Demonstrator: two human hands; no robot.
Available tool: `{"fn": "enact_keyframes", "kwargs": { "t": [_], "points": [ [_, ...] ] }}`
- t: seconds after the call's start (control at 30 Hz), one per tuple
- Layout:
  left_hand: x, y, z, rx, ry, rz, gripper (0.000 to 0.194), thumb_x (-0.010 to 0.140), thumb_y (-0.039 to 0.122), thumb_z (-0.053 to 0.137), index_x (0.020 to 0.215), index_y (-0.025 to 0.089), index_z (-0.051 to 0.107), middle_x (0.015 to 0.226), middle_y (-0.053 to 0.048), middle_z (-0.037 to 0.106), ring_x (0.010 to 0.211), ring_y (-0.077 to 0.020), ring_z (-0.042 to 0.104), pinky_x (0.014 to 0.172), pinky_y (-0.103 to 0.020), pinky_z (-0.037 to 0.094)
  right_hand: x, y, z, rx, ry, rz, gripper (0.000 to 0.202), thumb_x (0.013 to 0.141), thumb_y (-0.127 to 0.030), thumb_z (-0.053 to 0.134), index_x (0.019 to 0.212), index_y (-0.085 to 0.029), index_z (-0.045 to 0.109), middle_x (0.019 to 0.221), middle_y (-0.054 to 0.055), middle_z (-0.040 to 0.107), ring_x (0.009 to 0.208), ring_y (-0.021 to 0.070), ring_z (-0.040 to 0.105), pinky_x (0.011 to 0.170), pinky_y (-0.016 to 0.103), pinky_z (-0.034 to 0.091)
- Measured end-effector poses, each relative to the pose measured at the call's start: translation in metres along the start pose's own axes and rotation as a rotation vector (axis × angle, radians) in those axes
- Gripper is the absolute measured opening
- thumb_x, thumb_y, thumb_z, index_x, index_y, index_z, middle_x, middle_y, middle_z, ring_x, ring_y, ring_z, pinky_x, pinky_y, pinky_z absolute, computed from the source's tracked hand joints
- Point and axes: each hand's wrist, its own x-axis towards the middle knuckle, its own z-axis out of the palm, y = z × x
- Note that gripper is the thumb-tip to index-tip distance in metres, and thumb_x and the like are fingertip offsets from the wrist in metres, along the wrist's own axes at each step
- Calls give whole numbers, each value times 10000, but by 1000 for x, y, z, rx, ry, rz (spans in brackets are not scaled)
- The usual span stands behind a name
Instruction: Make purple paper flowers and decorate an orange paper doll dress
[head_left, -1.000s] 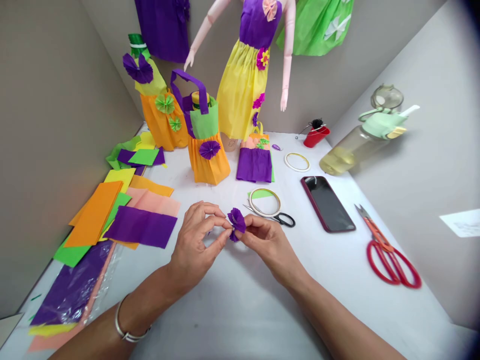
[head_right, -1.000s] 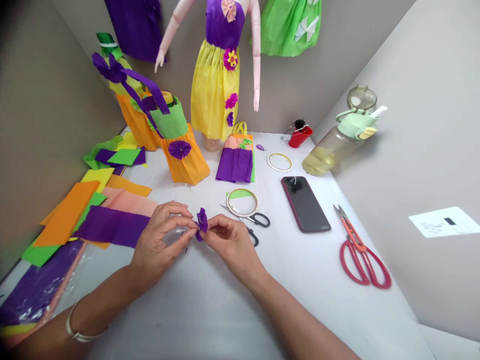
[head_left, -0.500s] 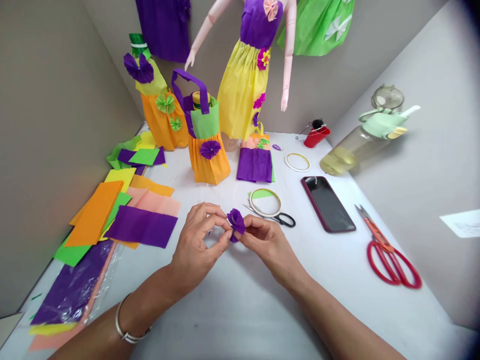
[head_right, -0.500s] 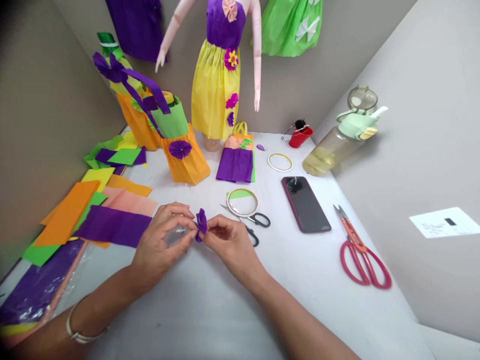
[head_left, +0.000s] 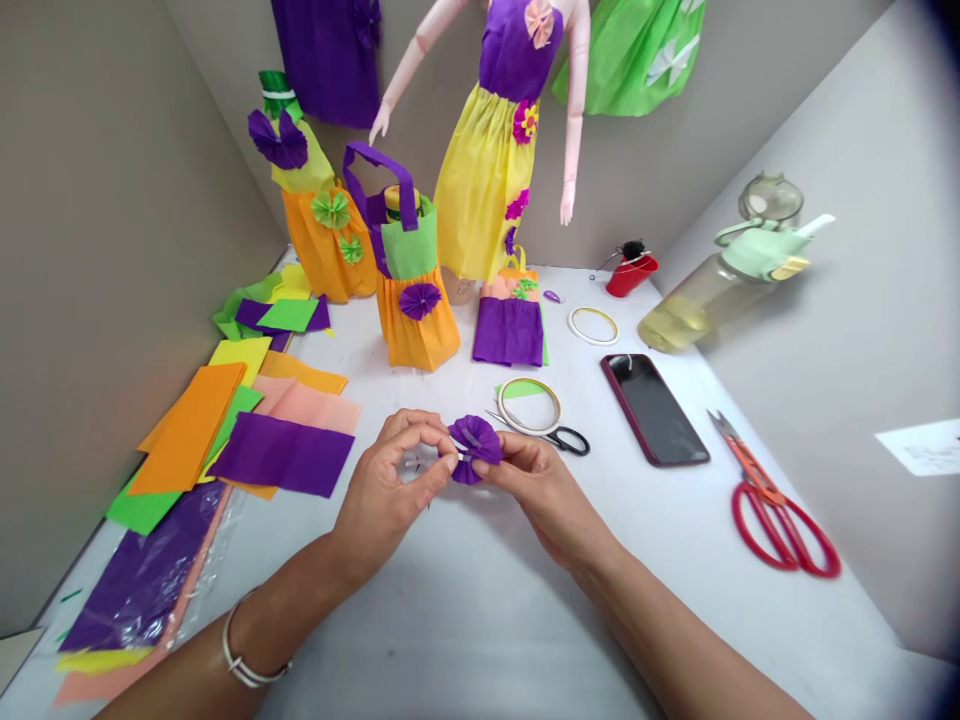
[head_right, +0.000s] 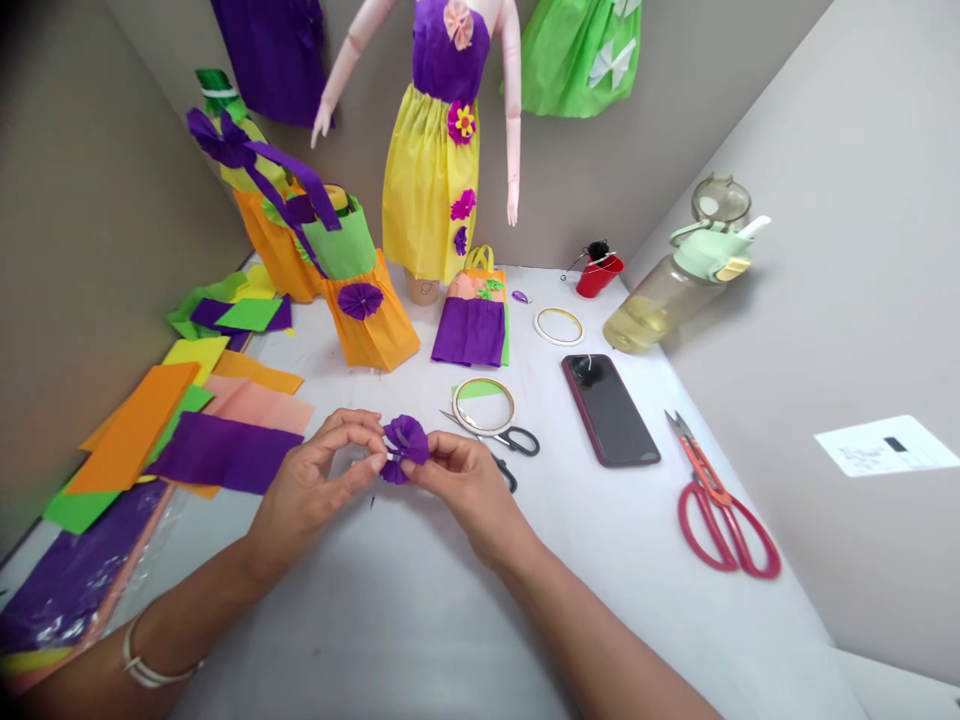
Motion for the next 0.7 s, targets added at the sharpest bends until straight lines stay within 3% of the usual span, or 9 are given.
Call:
{"fn": "enact_keyframes", "kwargs": {
  "t": [0.17,0.3,0.4,0.47,0.53,0.7],
  "points": [
    [2,-2,-6,-198,-22,-76,74,859,304,626,817,244,637,1078,-50,599,1247,-259,499,1051,-419,376,1,-2,-2,68,3,44,106,796,-271,735,880,-209,748,850,2,705,791,141,591,808,274,454],
    [5,-5,-9,-325,75,-112,97,860,303,623,795,231,621,1069,-57,605,1236,-255,510,1024,-392,416,2,-3,-4,130,25,46,117,789,-268,742,890,-210,755,876,10,700,793,145,590,824,294,471],
    [8,-10,-9,-303,126,-146,140,885,328,599,791,224,609,1078,-54,615,1174,-241,550,979,-377,450,1,-3,-5,163,14,53,144,800,-268,739,929,-205,759,874,11,692,750,124,575,794,281,478],
    [8,-12,-8,-225,131,-119,66,893,295,586,885,237,618,1104,-45,616,1155,-228,563,989,-384,447,1,-4,-5,180,-6,62,154,803,-267,739,939,-198,759,852,10,683,725,115,570,773,273,480],
    [7,-13,-8,-79,163,-11,136,891,215,571,1016,256,605,1127,-39,604,1163,-217,556,1025,-404,425,1,-5,-4,203,-29,78,155,801,-276,742,931,-191,757,826,6,671,693,108,567,753,269,481],
    [6,-5,-9,364,197,515,334,855,55,563,1119,259,579,1218,-66,562,1277,-246,471,1093,-472,375,3,-5,-4,284,-67,132,167,785,-295,757,899,-173,750,821,11,666,651,94,552,711,255,484]
  ]
}}
